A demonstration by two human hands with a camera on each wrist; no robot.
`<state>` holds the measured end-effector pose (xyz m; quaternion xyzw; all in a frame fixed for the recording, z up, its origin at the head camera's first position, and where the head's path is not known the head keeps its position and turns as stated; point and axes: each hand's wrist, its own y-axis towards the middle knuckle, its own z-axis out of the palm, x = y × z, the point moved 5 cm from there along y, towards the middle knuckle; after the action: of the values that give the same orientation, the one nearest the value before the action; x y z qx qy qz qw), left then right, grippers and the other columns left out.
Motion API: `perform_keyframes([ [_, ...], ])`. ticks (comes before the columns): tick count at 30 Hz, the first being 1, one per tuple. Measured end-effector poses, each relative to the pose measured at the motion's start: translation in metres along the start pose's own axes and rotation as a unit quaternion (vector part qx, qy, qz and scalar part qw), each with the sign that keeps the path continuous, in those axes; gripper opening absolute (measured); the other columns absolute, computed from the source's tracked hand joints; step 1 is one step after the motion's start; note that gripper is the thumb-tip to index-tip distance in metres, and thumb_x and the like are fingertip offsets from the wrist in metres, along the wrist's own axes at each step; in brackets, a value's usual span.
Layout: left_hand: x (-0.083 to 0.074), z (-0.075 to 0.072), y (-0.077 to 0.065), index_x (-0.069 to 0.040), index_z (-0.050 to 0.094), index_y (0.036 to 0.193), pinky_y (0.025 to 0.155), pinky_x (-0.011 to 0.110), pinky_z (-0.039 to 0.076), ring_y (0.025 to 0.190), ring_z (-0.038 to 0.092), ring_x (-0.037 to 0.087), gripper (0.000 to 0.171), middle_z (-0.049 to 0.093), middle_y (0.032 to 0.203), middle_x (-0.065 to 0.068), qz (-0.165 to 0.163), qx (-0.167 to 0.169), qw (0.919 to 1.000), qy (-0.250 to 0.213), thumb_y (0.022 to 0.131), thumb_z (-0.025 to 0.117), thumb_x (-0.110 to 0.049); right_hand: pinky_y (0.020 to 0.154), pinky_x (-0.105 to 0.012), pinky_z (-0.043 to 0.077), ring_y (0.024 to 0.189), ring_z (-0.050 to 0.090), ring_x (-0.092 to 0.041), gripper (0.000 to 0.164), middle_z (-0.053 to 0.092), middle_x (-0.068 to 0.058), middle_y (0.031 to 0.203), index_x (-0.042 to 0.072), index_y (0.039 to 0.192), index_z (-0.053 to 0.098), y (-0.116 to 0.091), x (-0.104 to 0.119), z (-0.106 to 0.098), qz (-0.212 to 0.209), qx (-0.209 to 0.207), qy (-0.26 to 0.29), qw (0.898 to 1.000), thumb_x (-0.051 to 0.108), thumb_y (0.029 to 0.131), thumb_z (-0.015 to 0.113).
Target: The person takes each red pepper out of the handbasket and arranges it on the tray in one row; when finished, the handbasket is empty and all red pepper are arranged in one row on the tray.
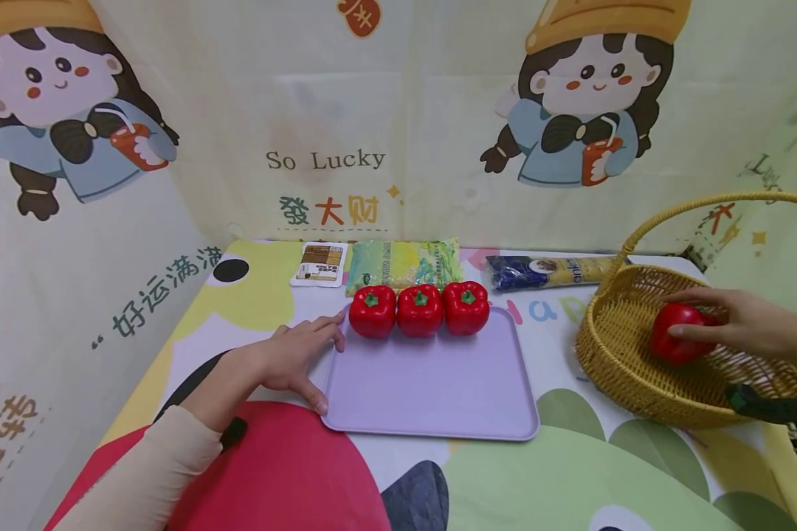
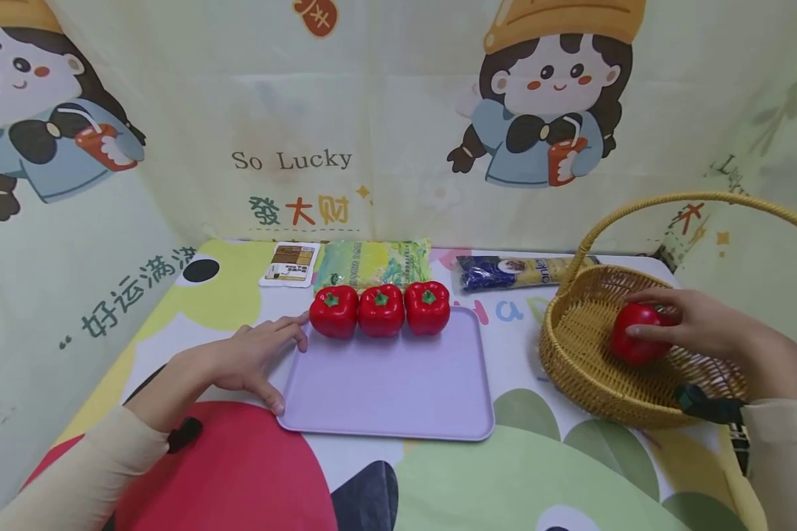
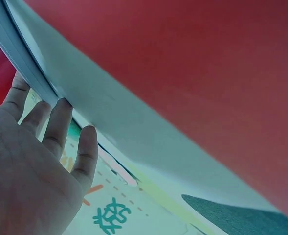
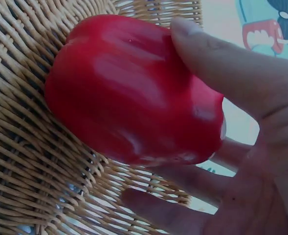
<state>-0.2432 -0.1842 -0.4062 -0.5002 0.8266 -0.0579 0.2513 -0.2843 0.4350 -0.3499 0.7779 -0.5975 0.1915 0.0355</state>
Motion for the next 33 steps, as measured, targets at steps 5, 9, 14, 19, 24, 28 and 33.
perform_keyframes([
  [5,-0.003,0.001,0.001,-0.030,0.051,0.123,0.099,0.061,0.039,0.139,0.040,0.028,0.087,0.023,0.169,0.006,0.012,0.002,0.9999,-0.003,0.056,0.091,-0.067,0.073,-0.051,0.057,0.104,0.061,-0.053,0.067,0.058,-0.040,0.126,-0.004,0.138,0.053,-0.004,0.000,0.006,-0.019,0.008,-0.001,1.000,0.028,0.087,0.084],
  [9,-0.004,0.001,0.002,-0.030,0.051,0.123,0.100,0.063,0.038,0.141,0.039,0.029,0.087,0.024,0.169,0.006,0.010,0.002,0.9999,-0.002,0.055,0.091,-0.068,0.068,-0.041,0.056,0.098,0.065,-0.044,0.067,0.060,-0.038,0.123,-0.004,0.136,0.055,-0.005,0.005,0.007,-0.022,0.010,0.001,1.000,0.027,0.085,0.086],
  [14,-0.003,0.001,0.002,-0.031,0.051,0.123,0.103,0.066,0.037,0.140,0.039,0.028,0.087,0.023,0.169,0.005,0.004,0.000,1.0000,-0.004,0.055,0.092,-0.066,0.069,-0.048,0.060,0.096,0.065,-0.037,0.073,0.057,-0.039,0.124,-0.006,0.139,0.051,-0.005,0.013,0.008,-0.007,0.041,0.008,0.999,0.029,0.084,0.086],
  [19,-0.002,0.002,0.002,-0.032,0.051,0.123,0.104,0.070,0.035,0.139,0.040,0.028,0.086,0.023,0.170,0.004,0.001,-0.002,1.0000,-0.007,0.055,0.092,-0.065,0.069,-0.047,0.060,0.095,0.063,-0.032,0.074,0.059,-0.033,0.120,-0.006,0.140,0.050,-0.006,0.020,0.008,0.008,0.065,0.009,0.998,0.032,0.086,0.084],
  [24,-0.002,0.001,0.000,-0.031,0.051,0.123,0.102,0.064,0.038,0.138,0.041,0.027,0.086,0.023,0.170,0.005,0.001,-0.002,1.0000,-0.004,0.055,0.092,-0.066,0.067,-0.040,0.058,0.100,0.062,-0.037,0.071,0.051,-0.036,0.133,-0.002,0.142,0.051,-0.008,0.026,0.009,-0.016,0.049,0.019,0.998,0.030,0.087,0.084],
  [28,-0.002,0.000,-0.002,-0.031,0.052,0.123,0.102,0.065,0.038,0.137,0.041,0.026,0.087,0.023,0.170,0.006,-0.001,-0.005,1.0000,-0.001,0.055,0.092,-0.066,0.065,-0.034,0.056,0.104,0.060,-0.043,0.073,0.043,-0.034,0.139,0.000,0.145,0.049,-0.011,0.033,0.008,-0.041,0.025,0.032,0.998,0.023,0.086,0.085],
  [33,-0.002,0.000,-0.002,-0.031,0.052,0.123,0.102,0.064,0.038,0.136,0.041,0.026,0.087,0.022,0.170,0.005,-0.001,-0.005,1.0000,-0.004,0.055,0.092,-0.066,0.064,-0.035,0.055,0.103,0.057,-0.042,0.072,0.044,-0.031,0.134,0.001,0.149,0.043,-0.017,0.043,0.006,-0.028,0.016,0.040,0.999,0.025,0.091,0.079],
])
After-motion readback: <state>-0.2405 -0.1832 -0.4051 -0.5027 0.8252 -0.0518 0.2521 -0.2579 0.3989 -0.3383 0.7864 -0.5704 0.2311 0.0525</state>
